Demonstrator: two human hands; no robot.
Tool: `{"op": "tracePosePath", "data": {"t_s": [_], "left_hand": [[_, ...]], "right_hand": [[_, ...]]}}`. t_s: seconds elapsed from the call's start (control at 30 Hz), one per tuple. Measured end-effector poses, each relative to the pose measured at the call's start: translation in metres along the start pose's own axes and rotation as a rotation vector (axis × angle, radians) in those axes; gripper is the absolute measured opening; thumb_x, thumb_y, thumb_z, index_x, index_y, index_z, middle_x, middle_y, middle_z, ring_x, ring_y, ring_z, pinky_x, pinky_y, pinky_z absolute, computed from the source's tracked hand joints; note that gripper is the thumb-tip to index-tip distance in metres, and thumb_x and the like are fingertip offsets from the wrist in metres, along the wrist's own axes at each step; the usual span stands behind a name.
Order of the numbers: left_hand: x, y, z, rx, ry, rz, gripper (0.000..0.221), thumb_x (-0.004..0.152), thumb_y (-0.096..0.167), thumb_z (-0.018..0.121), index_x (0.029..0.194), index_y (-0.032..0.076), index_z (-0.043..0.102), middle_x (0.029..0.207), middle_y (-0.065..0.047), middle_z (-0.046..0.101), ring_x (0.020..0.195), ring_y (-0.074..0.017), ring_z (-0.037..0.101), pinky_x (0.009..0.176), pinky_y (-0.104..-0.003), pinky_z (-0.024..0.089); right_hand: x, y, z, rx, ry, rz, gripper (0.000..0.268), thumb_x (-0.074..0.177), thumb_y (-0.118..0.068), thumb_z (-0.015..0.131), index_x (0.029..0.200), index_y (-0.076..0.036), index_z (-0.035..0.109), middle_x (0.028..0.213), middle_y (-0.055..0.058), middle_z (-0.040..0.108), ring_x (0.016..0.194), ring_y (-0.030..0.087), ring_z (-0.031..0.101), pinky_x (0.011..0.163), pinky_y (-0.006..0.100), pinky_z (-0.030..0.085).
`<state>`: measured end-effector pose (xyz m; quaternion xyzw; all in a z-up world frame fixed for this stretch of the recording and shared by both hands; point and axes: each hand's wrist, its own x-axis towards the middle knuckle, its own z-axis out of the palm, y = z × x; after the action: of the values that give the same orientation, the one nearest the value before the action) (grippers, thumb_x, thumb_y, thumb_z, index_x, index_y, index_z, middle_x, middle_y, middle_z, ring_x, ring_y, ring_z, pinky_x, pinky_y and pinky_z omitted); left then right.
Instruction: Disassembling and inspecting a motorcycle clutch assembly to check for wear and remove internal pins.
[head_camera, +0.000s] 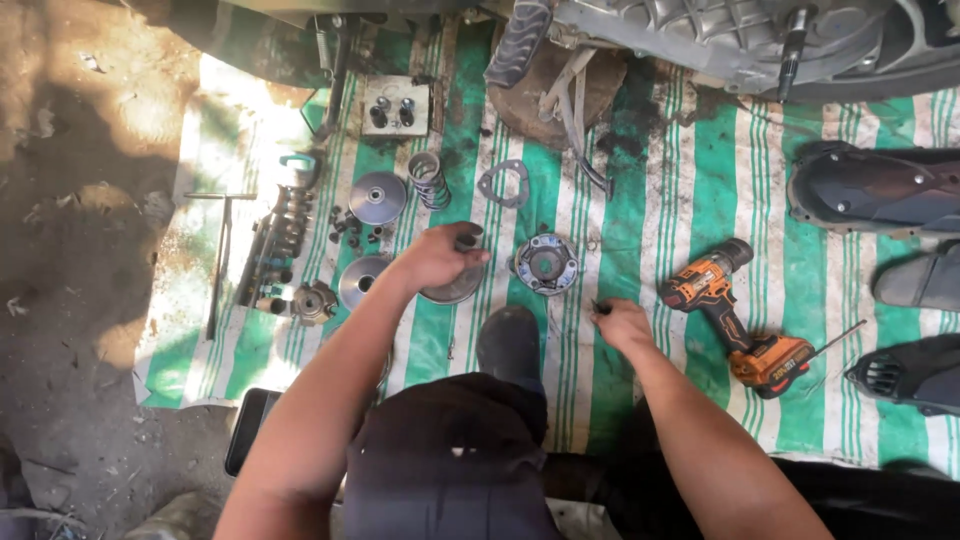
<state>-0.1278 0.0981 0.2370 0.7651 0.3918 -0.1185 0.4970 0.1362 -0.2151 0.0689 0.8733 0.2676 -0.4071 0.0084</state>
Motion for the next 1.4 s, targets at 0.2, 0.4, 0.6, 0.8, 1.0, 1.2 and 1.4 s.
{"op": "tracePosePath", "data": {"t_s": [0.2,0.4,0.6,0.8,1.0,1.2,1.4], "left_hand": [[0.084,-0.032,0.084,-0.291,-0.009,-0.029,0.055,0.101,0.050,0.079,0.146,0.018,0.076,0.133,-0.018,0.081,0.131,-0.0372,0.074,0.110,-0.051,0.060],[0.108,-0.036,0.124,-0.403,0.025,-0.159,0.050,0.105,0.043,0.074,0.149,0.019,0.074,0.136,-0.016,0.080,0.131,-0.0374,0.073,0.108,-0.054,0.059],[0.095,-0.033,0.121,-0.450,0.159,-0.267,0.047,0.105,0.035,0.072,0.148,0.016,0.073,0.139,-0.019,0.078,0.134,-0.0428,0.070,0.110,-0.059,0.059],[0.087,-0.035,0.125,-0.605,0.237,-0.327,0.043,0.108,0.020,0.065,0.150,0.010,0.070,0.140,-0.021,0.076,0.130,-0.0395,0.074,0.106,-0.056,0.063],[0.096,-0.035,0.138,-0.677,0.244,-0.319,0.044,0.113,0.020,0.059,0.155,0.007,0.065,0.145,-0.025,0.071,0.135,-0.0408,0.070,0.109,-0.057,0.062],[0.111,-0.044,0.157,-0.551,0.043,-0.272,0.066,0.114,0.057,0.057,0.167,0.018,0.052,0.162,-0.019,0.062,0.149,-0.0407,0.059,0.125,-0.060,0.049],[0.092,0.020,0.132,-0.607,0.010,-0.268,0.080,0.109,0.062,0.061,0.168,0.009,0.052,0.162,-0.025,0.061,0.154,-0.0444,0.052,0.128,-0.062,0.042]], "right_hand": [[-0.006,-0.014,-0.027,0.096,-0.007,-0.035,0.055,0.097,-0.046,0.075,0.141,-0.015,0.079,0.143,0.018,0.079,0.141,0.042,0.068,0.121,0.052,0.055],[0.065,-0.019,-0.012,-0.127,0.111,-0.127,0.051,0.098,-0.046,0.077,0.134,-0.011,0.075,0.140,0.019,0.074,0.132,0.039,0.074,0.114,0.051,0.060],[0.099,-0.085,-0.012,0.015,0.065,-0.178,0.069,0.096,-0.044,0.085,0.143,-0.003,0.055,0.153,0.029,0.057,0.136,0.050,0.067,0.111,0.058,0.062],[0.142,-0.080,0.029,-0.079,0.091,-0.033,0.075,0.100,-0.041,0.082,0.155,0.000,0.053,0.155,0.031,0.053,0.127,0.048,0.073,0.098,0.060,0.067],[0.098,-0.074,0.003,0.152,0.049,0.042,0.064,0.094,-0.041,0.079,0.139,-0.002,0.056,0.135,0.030,0.074,0.128,0.048,0.073,0.103,0.062,0.062],[0.053,-0.056,-0.035,0.769,0.056,0.058,0.055,0.088,-0.014,0.091,0.133,0.006,0.068,0.110,0.034,0.078,0.085,0.042,0.082,0.059,0.050,0.071],[0.042,-0.064,-0.064,0.722,0.045,-0.065,0.061,0.088,-0.019,0.094,0.138,0.002,0.067,0.116,0.032,0.078,0.102,0.040,0.079,0.074,0.052,0.070]]}}
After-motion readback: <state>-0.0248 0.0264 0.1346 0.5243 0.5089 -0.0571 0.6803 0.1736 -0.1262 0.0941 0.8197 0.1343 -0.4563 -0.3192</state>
